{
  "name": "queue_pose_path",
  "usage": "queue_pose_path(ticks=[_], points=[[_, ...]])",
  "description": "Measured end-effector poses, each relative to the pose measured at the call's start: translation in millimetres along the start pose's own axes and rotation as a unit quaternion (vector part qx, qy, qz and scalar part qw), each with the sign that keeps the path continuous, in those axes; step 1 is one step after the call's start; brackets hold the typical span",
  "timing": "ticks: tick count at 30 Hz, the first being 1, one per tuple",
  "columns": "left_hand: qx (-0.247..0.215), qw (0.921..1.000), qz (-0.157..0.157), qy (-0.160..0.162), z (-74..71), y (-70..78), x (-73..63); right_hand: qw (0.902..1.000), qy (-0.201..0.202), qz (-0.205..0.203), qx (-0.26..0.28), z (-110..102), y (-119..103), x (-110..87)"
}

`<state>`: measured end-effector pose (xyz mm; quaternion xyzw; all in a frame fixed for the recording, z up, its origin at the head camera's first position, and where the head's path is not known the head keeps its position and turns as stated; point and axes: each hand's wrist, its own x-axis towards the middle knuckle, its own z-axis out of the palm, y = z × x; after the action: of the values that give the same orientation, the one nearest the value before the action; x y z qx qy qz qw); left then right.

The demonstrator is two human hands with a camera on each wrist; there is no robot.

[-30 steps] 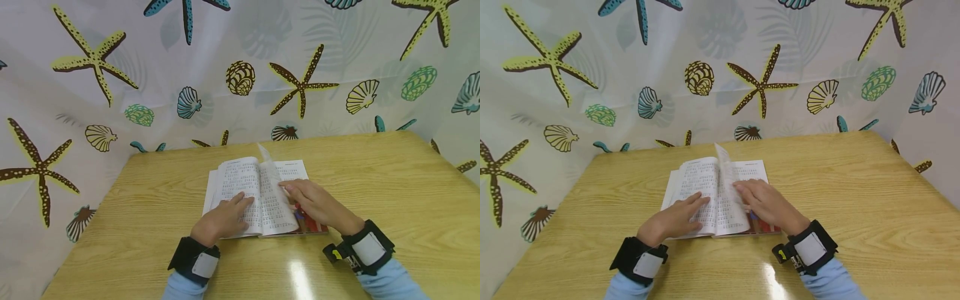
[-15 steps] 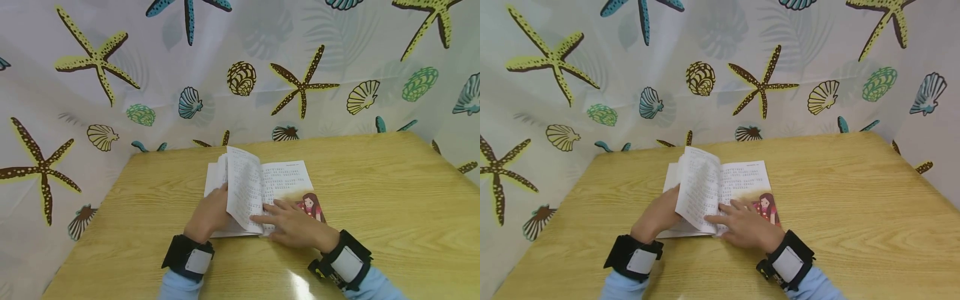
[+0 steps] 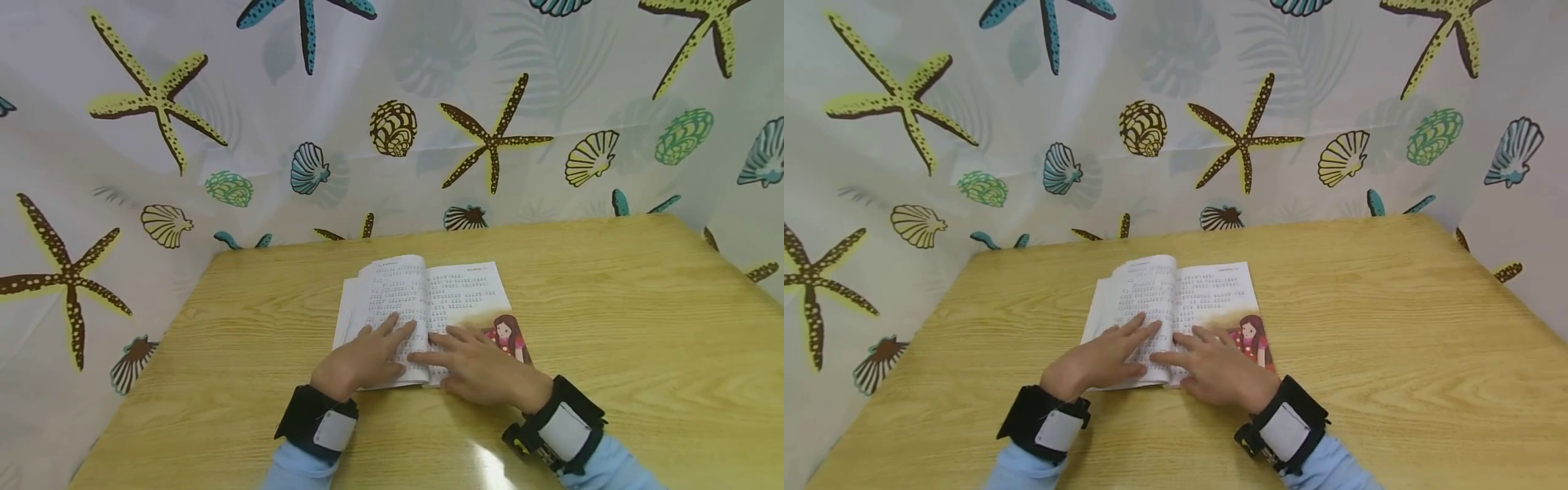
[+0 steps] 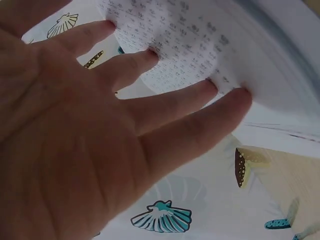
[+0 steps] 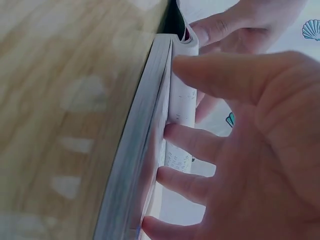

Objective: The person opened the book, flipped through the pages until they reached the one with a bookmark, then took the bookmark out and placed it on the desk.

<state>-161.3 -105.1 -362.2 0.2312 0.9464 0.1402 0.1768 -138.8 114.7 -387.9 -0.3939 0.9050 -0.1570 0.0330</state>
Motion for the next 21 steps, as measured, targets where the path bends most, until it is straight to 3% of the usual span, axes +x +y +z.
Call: queue_pose_path(ticks=[2, 6, 11, 15, 21], points=[[0.001, 0.9997, -0.014, -0.018, 3.3, 1.2, 1.5, 1.0, 0.003, -0.002, -0.003, 1, 1, -0.1], [-0.008, 0.9996, -0.023, -0.014, 3.3, 3.5, 2.1, 0.9995, 0.016, 0.025, -0.014, -1, 6, -1.9], [-0.024, 0.9991, -0.031, -0.018, 2.0, 5.6, 2.1, 0.9888, 0.013, 0.135, -0.061, -11, 28, -14.6], [-0.01, 0.9991, -0.037, -0.018, 1.9, 6.7, 2.3, 0.9768, 0.004, 0.21, -0.043, -20, 48, -26.0], [-0.002, 0.9985, -0.052, -0.019, 2.0, 6.4, 1.9, 0.9738, -0.001, 0.227, -0.021, -23, 60, -30.1]])
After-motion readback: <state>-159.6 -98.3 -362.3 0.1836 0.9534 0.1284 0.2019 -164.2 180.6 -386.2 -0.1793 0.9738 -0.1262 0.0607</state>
